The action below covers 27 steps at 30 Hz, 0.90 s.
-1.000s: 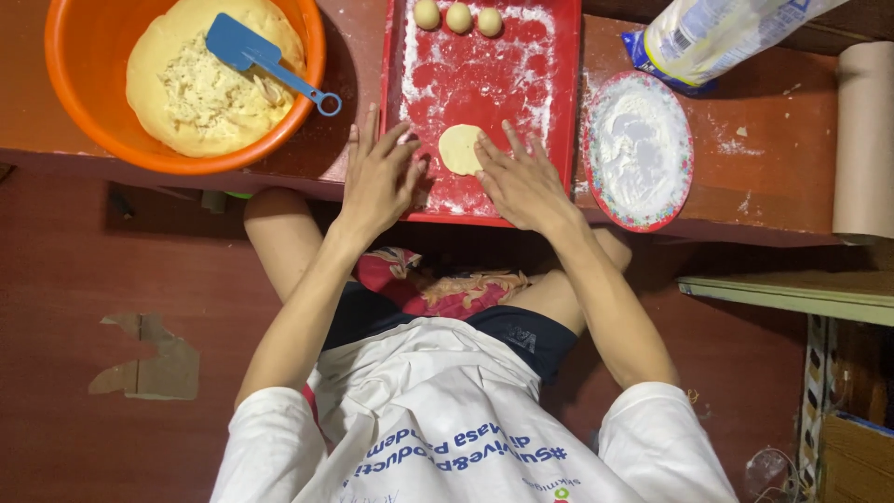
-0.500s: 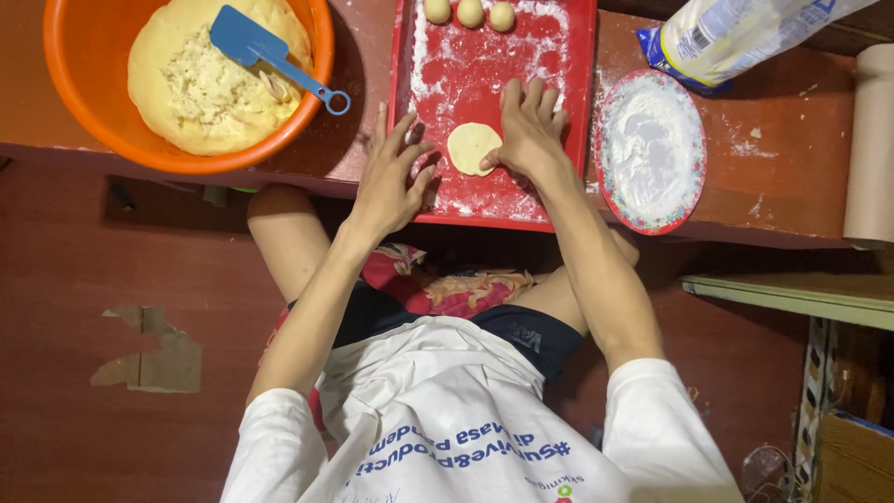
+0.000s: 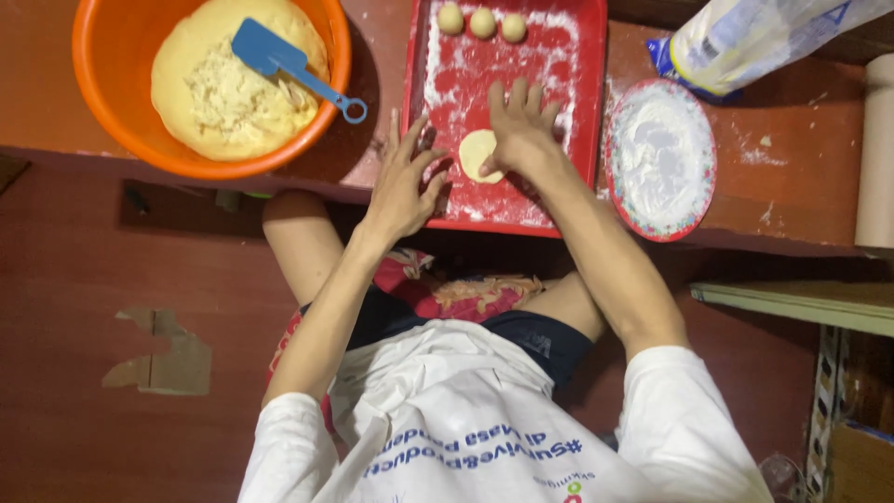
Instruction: Shaping small portions of dough into balls by rolling them between palms and placing them on a tray.
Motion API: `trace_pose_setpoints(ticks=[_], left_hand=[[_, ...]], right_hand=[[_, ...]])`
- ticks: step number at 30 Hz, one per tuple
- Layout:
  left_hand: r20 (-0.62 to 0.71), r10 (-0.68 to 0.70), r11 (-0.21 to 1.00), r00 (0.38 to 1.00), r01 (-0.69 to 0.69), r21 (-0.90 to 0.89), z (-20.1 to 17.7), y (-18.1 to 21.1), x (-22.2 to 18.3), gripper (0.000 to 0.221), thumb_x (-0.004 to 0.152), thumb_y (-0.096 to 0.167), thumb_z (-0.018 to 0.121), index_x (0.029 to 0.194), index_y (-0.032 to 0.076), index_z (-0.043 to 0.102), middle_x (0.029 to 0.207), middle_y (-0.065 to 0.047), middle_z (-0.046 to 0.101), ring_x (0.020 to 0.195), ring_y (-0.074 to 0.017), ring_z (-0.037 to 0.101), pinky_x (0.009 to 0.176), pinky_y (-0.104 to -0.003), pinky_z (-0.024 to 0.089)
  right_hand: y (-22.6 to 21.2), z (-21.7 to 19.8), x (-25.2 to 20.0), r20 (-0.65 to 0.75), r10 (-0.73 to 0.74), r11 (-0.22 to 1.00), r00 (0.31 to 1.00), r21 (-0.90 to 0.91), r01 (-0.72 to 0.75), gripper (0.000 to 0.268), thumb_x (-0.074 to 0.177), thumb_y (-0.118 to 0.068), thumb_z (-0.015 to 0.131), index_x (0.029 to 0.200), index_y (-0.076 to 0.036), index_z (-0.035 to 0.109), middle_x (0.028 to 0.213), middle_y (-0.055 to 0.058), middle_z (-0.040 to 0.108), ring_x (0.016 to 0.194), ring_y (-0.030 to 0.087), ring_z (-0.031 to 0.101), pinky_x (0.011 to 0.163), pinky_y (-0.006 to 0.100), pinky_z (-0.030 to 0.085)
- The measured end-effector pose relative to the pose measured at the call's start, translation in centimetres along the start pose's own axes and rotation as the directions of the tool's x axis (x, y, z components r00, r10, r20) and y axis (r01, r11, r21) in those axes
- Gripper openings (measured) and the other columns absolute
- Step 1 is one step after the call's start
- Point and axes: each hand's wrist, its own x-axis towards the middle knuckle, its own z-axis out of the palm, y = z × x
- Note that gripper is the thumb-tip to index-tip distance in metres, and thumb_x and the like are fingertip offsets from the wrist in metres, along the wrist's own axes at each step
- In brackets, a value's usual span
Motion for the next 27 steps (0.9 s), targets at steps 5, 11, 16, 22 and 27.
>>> trace_pose_setpoints(ticks=[5,11,16,22,27], left_hand=[[-0.003,0.003,1.0,1.0,-0.003,-0.013,0.2,-0.1,0.1,0.031,0.101,0.019,0.062,0.128,0.006,0.07,0.165,-0.017,0.027,0.154,-0.041,-0.005,0.122,-0.069,0.017],[-0.007,-0.002,1.0,1.0,0.002,-0.004,0.5,-0.3,0.0,0.03,0.1,0.018,0.062,0.127,0.008,0.069,0.165,-0.016,0.026,0.154,-0.0422,-0.003,0.123,-0.067,0.018],[-0.033,0.033,0.999,0.999,-0.033,0.0,0.8,-0.8,-0.5,0.03,0.1,0.018,0.064,0.127,0.008,0.069,0.166,-0.015,0.026,0.155,-0.0438,0.001,0.125,-0.067,0.017],[-0.051,0.037,0.999,0.998,-0.036,0.008,0.9,-0.8,-0.5,0.03,0.101,0.021,0.063,0.126,0.007,0.07,0.165,-0.016,0.029,0.155,-0.0435,0.001,0.125,-0.067,0.017],[-0.02,-0.013,1.0,1.0,0.013,-0.022,0.5,-0.3,-0.5,0.029,0.099,0.018,0.063,0.127,0.008,0.068,0.167,-0.014,0.023,0.156,-0.0438,0.0,0.123,-0.07,0.017]], right_hand=[[-1.6,-1.9,-1.0,0.071,0.044,0.995,0.997,0.082,-0.049,0.138,0.07,-0.04,0.095,0.163,-0.009,-0.003,0.168,0.025,-0.004,0.154,0.042,-0.002,0.122,0.062,0.007],[-1.5,0.0,0.9,-0.122,-0.054,0.998,0.991,-0.033,0.05,0.126,0.06,-0.05,0.099,0.152,-0.008,0.024,0.14,0.019,0.032,0.12,0.033,0.035,0.097,0.048,0.034],[-2.7,-0.8,1.2,0.111,0.026,0.991,0.993,0.126,-0.04,0.138,0.074,-0.031,0.092,0.162,-0.008,-0.011,0.167,0.028,-0.014,0.154,0.045,-0.012,0.123,0.063,-0.001],[-2.3,-0.4,2.5,-0.042,0.034,0.998,0.999,0.055,-0.031,0.126,0.064,-0.05,0.098,0.153,-0.009,0.019,0.151,0.023,0.026,0.136,0.039,0.028,0.111,0.057,0.028],[-2.2,-1.0,2.3,0.022,0.106,0.985,0.994,0.135,-0.108,0.137,0.069,-0.049,0.093,0.161,-0.01,0.001,0.162,0.022,0.003,0.146,0.038,0.006,0.117,0.058,0.013]])
